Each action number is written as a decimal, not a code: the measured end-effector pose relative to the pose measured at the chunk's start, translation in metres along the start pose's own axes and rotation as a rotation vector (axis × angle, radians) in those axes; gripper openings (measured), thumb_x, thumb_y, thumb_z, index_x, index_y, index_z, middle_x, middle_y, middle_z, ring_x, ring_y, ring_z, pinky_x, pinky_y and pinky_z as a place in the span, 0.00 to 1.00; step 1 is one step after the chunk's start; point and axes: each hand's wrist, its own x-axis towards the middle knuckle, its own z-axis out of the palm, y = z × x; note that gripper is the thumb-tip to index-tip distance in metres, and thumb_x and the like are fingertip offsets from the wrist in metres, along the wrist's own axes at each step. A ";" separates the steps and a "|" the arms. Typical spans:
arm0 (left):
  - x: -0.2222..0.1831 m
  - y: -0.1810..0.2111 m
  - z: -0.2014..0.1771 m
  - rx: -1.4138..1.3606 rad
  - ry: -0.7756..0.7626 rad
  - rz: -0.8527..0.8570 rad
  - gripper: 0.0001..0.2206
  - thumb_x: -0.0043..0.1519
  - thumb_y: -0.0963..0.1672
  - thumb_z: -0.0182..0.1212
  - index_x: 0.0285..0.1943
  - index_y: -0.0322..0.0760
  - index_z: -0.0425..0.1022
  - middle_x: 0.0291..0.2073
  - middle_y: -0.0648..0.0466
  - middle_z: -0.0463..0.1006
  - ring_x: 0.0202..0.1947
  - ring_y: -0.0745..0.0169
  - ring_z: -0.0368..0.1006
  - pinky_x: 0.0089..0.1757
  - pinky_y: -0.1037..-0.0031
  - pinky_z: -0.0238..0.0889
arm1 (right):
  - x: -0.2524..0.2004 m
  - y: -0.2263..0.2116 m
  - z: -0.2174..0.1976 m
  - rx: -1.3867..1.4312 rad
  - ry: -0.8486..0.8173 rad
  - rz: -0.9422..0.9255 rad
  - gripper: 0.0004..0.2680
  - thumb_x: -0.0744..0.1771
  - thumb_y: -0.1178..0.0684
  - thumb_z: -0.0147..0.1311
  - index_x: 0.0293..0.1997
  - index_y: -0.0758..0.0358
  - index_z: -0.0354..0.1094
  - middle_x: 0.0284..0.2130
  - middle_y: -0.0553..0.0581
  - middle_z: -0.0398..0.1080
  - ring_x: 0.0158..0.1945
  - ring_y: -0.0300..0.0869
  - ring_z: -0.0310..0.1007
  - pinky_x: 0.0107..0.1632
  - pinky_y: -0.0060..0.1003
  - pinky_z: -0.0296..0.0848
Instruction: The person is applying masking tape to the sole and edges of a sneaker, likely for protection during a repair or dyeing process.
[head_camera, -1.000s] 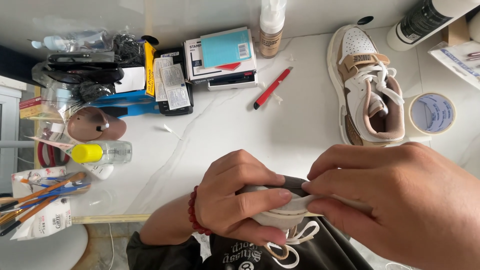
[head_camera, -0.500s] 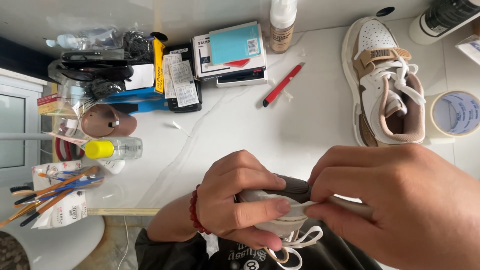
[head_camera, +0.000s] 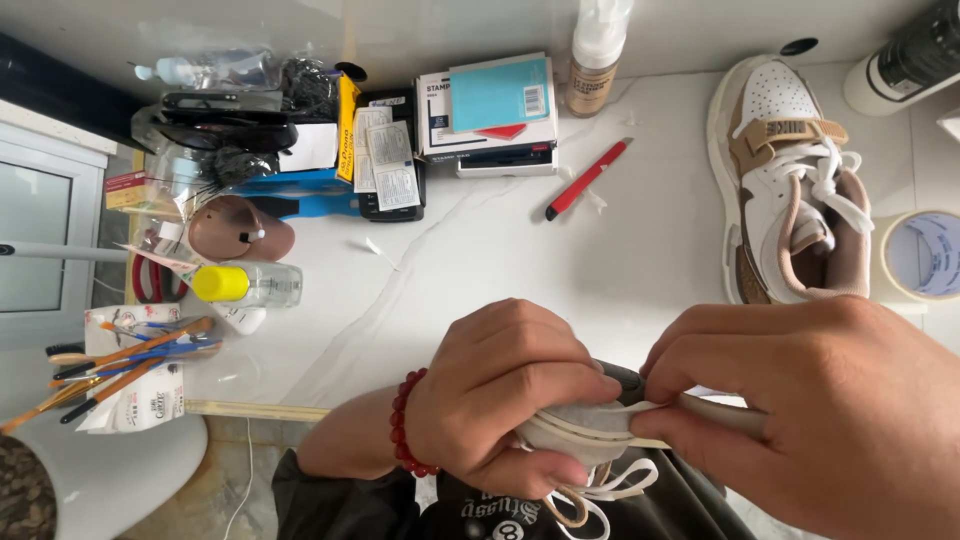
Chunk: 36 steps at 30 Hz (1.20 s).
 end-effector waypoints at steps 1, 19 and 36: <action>0.001 0.000 -0.001 0.004 0.005 0.003 0.21 0.68 0.54 0.59 0.51 0.31 0.77 0.43 0.50 0.78 0.43 0.55 0.77 0.41 0.69 0.73 | 0.000 0.001 0.001 -0.006 0.001 -0.003 0.07 0.62 0.39 0.65 0.29 0.44 0.79 0.30 0.31 0.77 0.26 0.30 0.78 0.30 0.31 0.73; -0.011 -0.004 0.010 -0.203 -0.032 0.002 0.24 0.64 0.53 0.70 0.56 0.30 0.74 0.49 0.43 0.83 0.46 0.54 0.85 0.47 0.70 0.82 | 0.004 -0.022 -0.016 0.045 -0.106 0.178 0.07 0.58 0.41 0.69 0.31 0.44 0.82 0.30 0.33 0.74 0.21 0.31 0.66 0.23 0.31 0.67; -0.004 0.002 -0.005 -0.275 -0.070 -0.053 0.17 0.67 0.50 0.62 0.54 0.33 0.74 0.48 0.42 0.83 0.44 0.51 0.85 0.46 0.67 0.82 | 0.016 -0.040 -0.028 0.099 -0.429 0.240 0.09 0.63 0.40 0.64 0.36 0.51 0.79 0.34 0.40 0.71 0.28 0.34 0.74 0.28 0.32 0.77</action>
